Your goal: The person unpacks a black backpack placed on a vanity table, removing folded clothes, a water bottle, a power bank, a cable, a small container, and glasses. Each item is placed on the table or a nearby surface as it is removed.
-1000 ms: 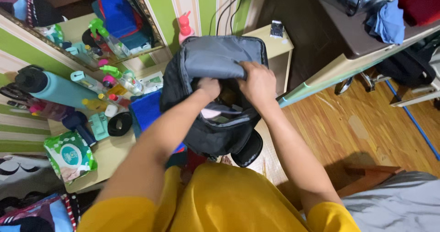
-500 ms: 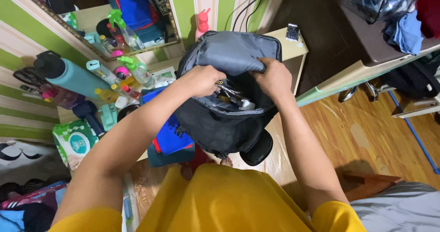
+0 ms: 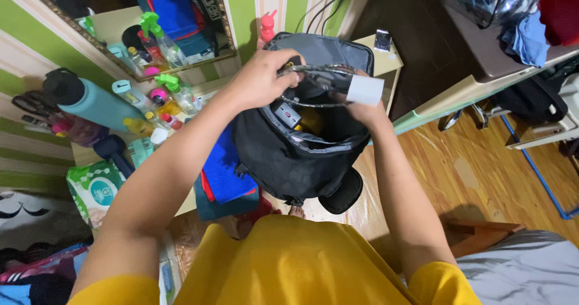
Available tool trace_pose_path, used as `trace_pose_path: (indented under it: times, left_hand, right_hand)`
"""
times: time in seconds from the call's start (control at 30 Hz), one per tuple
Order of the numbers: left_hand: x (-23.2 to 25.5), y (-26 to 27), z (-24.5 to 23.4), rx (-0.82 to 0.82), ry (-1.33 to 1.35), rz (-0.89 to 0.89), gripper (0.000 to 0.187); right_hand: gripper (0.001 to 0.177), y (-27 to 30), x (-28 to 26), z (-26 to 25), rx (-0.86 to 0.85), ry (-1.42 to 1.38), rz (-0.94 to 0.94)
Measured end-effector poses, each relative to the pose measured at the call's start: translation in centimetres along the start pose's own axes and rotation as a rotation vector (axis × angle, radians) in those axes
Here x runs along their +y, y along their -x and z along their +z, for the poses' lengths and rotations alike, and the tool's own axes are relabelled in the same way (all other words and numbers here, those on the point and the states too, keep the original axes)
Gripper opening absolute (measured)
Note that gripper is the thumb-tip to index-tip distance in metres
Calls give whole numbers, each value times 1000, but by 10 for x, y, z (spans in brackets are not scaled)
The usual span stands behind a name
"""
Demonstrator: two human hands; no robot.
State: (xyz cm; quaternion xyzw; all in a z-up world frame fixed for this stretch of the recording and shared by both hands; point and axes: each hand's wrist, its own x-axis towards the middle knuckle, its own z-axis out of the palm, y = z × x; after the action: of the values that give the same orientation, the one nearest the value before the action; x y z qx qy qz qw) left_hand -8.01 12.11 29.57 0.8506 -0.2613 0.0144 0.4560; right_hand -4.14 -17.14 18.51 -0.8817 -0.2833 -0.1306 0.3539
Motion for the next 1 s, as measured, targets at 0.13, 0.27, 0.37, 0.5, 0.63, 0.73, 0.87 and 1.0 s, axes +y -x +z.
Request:
trace_pose_path:
  times: [0.13, 0.27, 0.37, 0.5, 0.63, 0.73, 0.87, 1.0]
  left_hand:
    - [-33, 5, 15, 19, 72, -60, 17]
    - [-75, 14, 33, 79, 237, -34, 22]
    - [-90, 21, 35, 37, 535, -11, 18]
    - [-84, 10, 18, -42, 680, -213, 23]
    - [-78, 9, 28, -82, 768, -259, 20]
    - [-85, 9, 42, -109, 788, -284, 21]
    - [-93, 16, 58, -63, 650, -122, 22]
    - [-72, 16, 37, 84, 703, -128, 22]
  right_hand:
    - [59, 24, -64, -8, 295, 285, -2]
    - [42, 78, -128, 13, 396, 120, 522]
    - [35, 83, -129, 39, 145, -6, 414]
    - [89, 54, -92, 54, -129, -220, 438]
    - [106, 24, -68, 84, -204, -379, 171]
    - [100, 11, -62, 112, -212, -321, 138]
    - [61, 22, -44, 133, -420, -311, 393]
    - [50, 24, -34, 148, -342, -375, 432]
